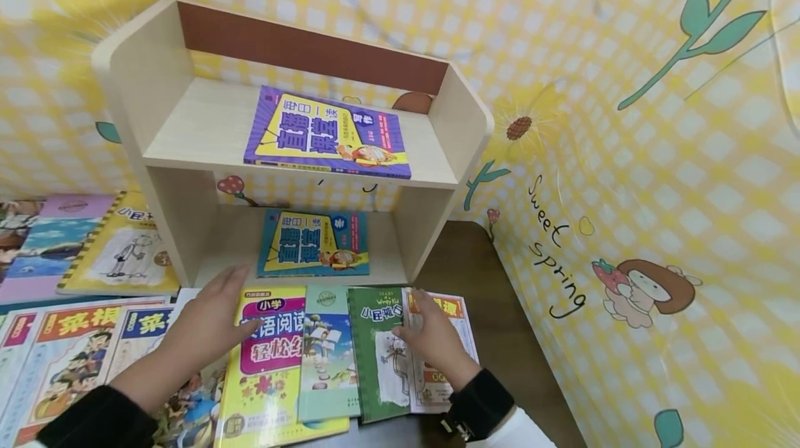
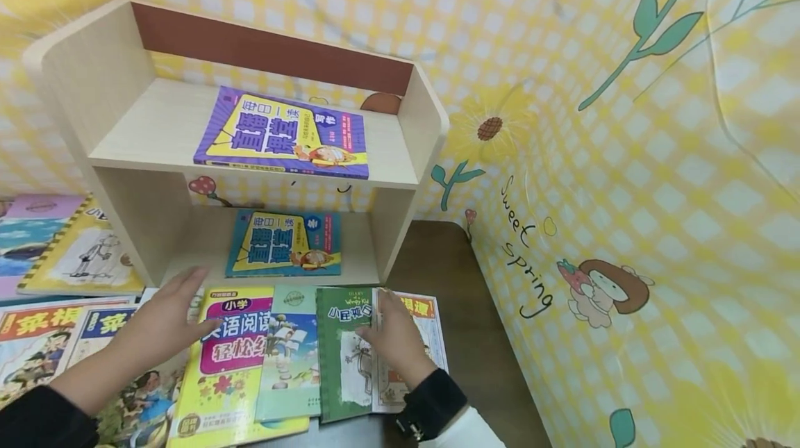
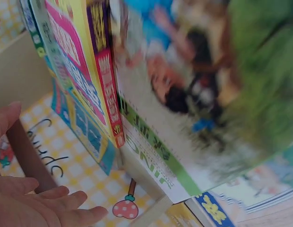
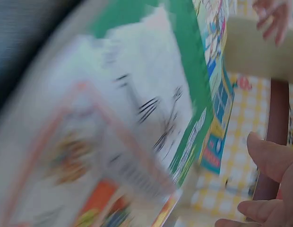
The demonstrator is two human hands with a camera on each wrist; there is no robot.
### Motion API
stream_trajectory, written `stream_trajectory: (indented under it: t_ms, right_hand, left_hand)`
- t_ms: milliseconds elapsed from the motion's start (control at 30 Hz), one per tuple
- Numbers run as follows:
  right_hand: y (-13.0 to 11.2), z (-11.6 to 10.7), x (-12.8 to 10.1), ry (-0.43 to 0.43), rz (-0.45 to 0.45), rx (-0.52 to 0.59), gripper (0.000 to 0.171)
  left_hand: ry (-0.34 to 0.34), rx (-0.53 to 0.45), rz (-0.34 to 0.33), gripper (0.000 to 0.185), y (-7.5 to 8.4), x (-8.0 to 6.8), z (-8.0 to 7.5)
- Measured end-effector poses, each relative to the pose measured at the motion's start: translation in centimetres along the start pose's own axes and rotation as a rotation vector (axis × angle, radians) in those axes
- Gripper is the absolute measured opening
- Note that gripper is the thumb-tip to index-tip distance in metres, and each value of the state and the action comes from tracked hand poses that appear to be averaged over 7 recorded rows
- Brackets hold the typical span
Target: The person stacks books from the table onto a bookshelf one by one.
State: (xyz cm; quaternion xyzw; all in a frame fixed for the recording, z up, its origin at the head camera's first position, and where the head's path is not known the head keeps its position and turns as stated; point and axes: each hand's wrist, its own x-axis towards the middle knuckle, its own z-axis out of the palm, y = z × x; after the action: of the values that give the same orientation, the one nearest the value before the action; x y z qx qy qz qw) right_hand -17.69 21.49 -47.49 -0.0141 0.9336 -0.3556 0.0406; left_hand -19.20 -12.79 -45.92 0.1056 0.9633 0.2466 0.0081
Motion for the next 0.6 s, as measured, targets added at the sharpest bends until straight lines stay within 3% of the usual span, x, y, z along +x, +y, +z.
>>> stream_trajectory:
  t_ms: [133,267,433,600]
  right_hand:
    - [2.1,-1.1,-1.6,0.075,0.120,-0.024,0.076]
    - [4.4,-1.8,-3.1,0.109,0.274,-0.157,0.086]
    - [7.0,-2.2,-4.2,0.066,0.458,-0.307,0.091]
    - [8.2,-2.2,-4.5,0.020,0.534,-0.295,0.094]
  left_hand:
    - [-0.014,0.031,-0.038,0.102,0.3,-1.5,0.0]
    - [0.001,0.060,-0.027,0.100,0.7,-2.9,0.6]
    - [-0.006,0.078,-0.006,0.102,1.4,-4.1,1.4]
    - [-0.037,0.050,-0.018,0.109,1.9,-4.6,2.1]
